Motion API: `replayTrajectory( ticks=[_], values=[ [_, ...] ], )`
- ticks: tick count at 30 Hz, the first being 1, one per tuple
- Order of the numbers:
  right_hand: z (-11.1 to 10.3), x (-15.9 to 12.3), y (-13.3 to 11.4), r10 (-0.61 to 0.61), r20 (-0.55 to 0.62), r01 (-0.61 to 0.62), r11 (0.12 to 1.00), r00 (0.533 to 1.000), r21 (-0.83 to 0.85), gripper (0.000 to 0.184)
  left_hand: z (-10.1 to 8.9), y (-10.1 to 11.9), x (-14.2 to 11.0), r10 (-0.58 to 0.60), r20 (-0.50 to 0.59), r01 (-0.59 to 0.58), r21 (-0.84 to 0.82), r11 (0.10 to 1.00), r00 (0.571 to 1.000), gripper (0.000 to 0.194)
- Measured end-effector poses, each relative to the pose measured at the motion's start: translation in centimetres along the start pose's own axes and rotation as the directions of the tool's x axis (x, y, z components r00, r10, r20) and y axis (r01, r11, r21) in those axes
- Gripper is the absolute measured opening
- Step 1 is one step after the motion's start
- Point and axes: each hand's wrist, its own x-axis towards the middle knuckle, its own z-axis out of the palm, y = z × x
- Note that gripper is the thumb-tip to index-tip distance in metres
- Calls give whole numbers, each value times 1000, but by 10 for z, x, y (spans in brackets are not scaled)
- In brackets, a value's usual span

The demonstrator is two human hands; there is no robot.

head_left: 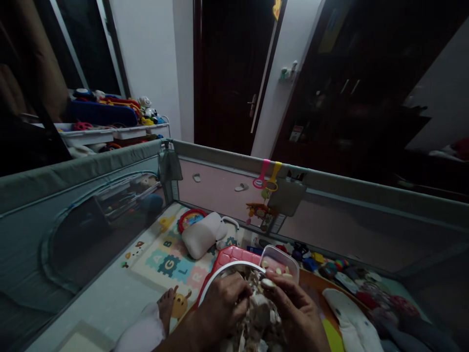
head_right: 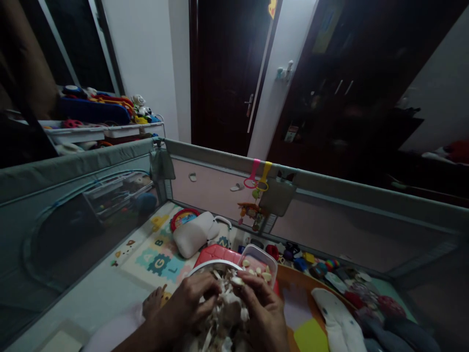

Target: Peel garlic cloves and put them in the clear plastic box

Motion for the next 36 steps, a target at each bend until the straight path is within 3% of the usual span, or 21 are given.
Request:
replayTrajectory(
  ticks=[2,5,12,18,23,27,30,33,36],
  values=[
    [2,-4,2,-77,0,77,993,997,-92,20,1,1,0,4,4,-3,-21,1000,1000,17],
    [2,-8,4,-191,42,195,954,981,-227,17,-1,4,2,-22,-23,20,-93,995,1000,14],
    [2,-11,2,-284,195,340,855,939,-391,16,-2,6,3,-54,-145,32,-146,989,988,19],
    [-3,-9,13,-428,194,467,755,883,-459,19,2,11,2,88,-179,-89,4,996,980,24],
    [-3,-8,13,-427,257,497,703,867,-509,15,6,10,2,151,-177,-129,127,983,973,21],
    [1,-11,7,-344,239,417,783,908,-461,9,8,10,1,142,-187,-124,106,987,972,20],
    [3,-12,4,-184,226,255,905,957,-340,11,7,11,2,112,-194,-108,32,994,974,17],
    [4,-10,2,33,208,-10,993,977,-114,17,8,11,2,74,-187,-73,12,997,980,16],
    [2,-4,4,166,184,-200,963,969,184,22,10,10,2,67,-199,-56,60,997,978,16]
  ],
)
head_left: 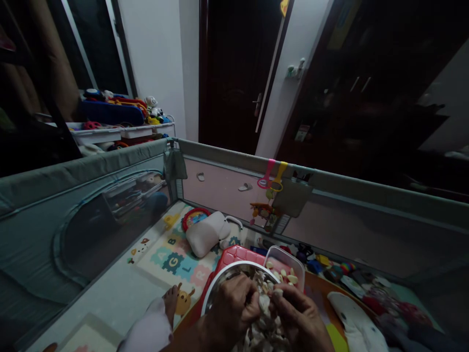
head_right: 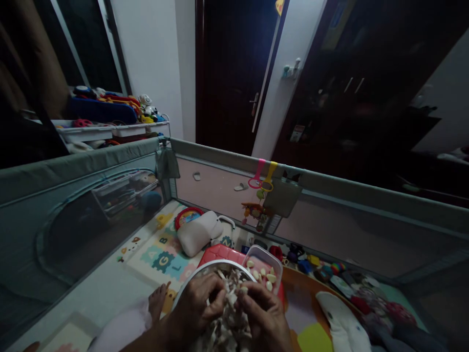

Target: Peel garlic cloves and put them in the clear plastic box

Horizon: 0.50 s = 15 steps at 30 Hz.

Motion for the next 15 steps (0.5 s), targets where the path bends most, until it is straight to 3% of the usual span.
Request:
replayTrajectory(
  ticks=[3,6,11,15],
  values=[
    [-5,7,1,42,-42,-31,972,998,234,25,2,0,-2,36,17,-37,45,998,999,16],
    [-11,11,0,63,-37,-47,942,997,331,25,1,0,-2,85,96,-90,50,995,992,17],
    [-10,11,0,64,-15,-57,953,998,297,25,-2,-5,0,220,54,-224,84,971,974,25],
    [-3,7,2,36,29,-41,983,999,181,22,-1,-7,-1,117,65,-119,32,992,991,21]
  ],
)
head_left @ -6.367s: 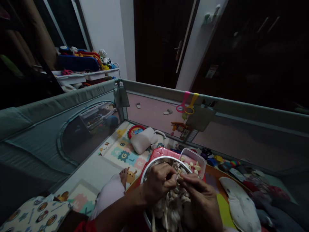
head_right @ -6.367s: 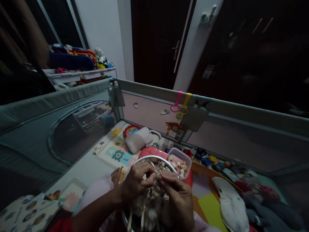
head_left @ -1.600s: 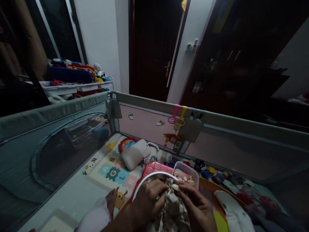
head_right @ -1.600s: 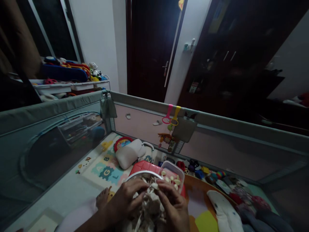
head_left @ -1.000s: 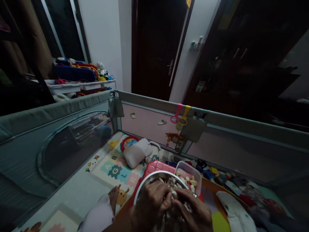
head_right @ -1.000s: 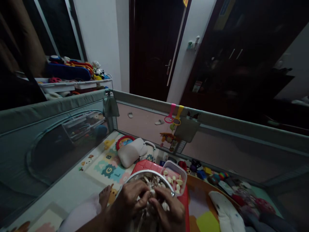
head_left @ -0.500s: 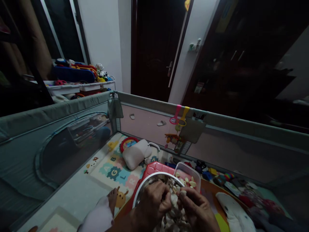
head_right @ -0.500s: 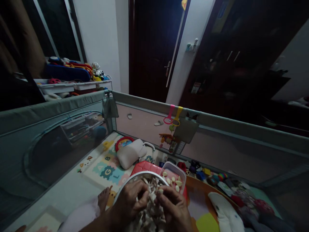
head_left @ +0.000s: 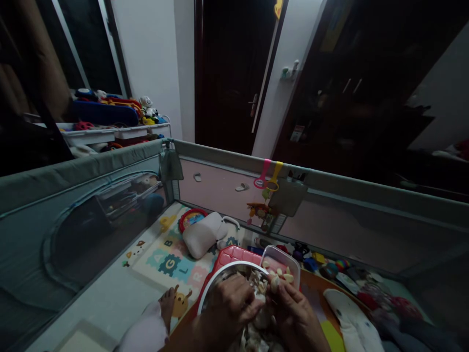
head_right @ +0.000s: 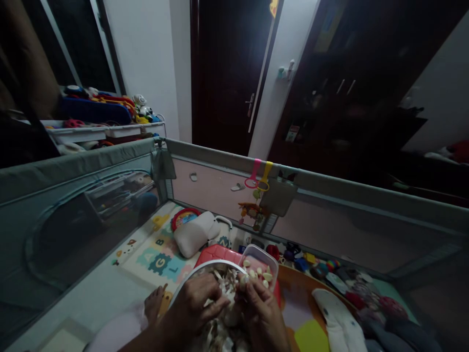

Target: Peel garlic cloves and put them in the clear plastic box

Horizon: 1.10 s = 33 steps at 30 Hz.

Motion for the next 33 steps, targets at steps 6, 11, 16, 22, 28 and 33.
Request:
replayTrajectory(
  ticks=[6,11,16,22,28,33],
  values=[
    [6,-5,2,-62,-60,47,976,996,-214,38,-2,1,-1,-94,-10,91,-180,980,996,15],
    [8,-8,2,-78,-46,54,918,996,-393,32,-7,5,2,-57,-8,55,-173,983,998,15],
    [5,-5,5,-68,-71,55,984,995,-171,27,-11,9,3,-48,1,47,-211,976,999,14],
    [0,3,1,53,-41,-50,996,998,69,24,-14,11,5,26,72,-7,-254,967,997,21],
    [-2,2,4,60,18,-61,997,998,52,22,-8,9,4,-39,-87,21,-200,980,995,12],
    [0,0,8,16,-20,-16,1000,1000,8,25,-10,12,4,-28,-84,13,-167,986,996,12]
  ],
)
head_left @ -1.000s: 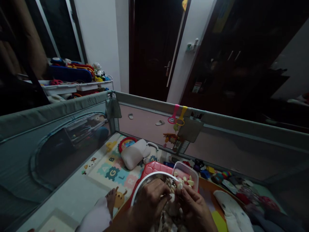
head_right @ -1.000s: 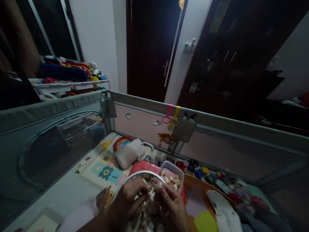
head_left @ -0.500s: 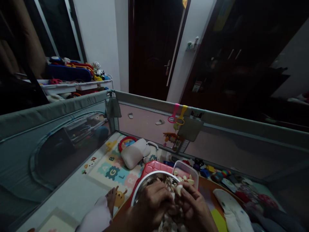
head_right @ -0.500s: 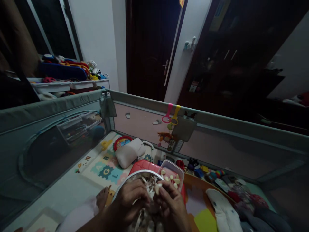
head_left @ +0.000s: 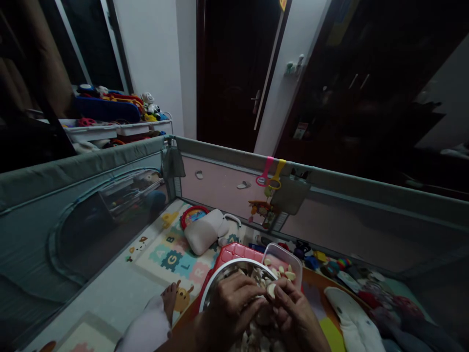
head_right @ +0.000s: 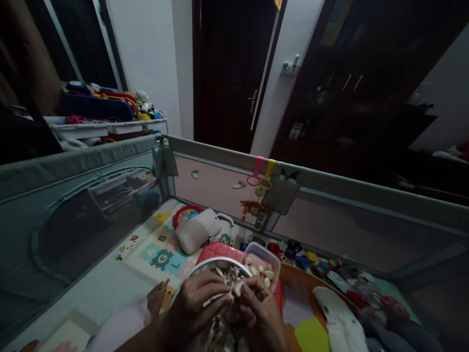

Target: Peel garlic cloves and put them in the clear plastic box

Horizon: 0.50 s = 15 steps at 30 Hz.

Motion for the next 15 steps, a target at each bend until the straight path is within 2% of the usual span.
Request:
replayTrajectory(
  ticks=[3,10,15],
  values=[
    [0,-2,1,-43,-45,41,998,998,-51,28,-1,1,1,21,15,-21,28,999,1000,15],
    [-2,-3,1,-109,-43,97,971,993,-217,30,2,0,3,78,18,-79,74,994,997,25],
    [4,-5,2,-145,-47,130,963,988,-236,30,6,0,5,144,-7,-141,173,975,990,27]
  ],
)
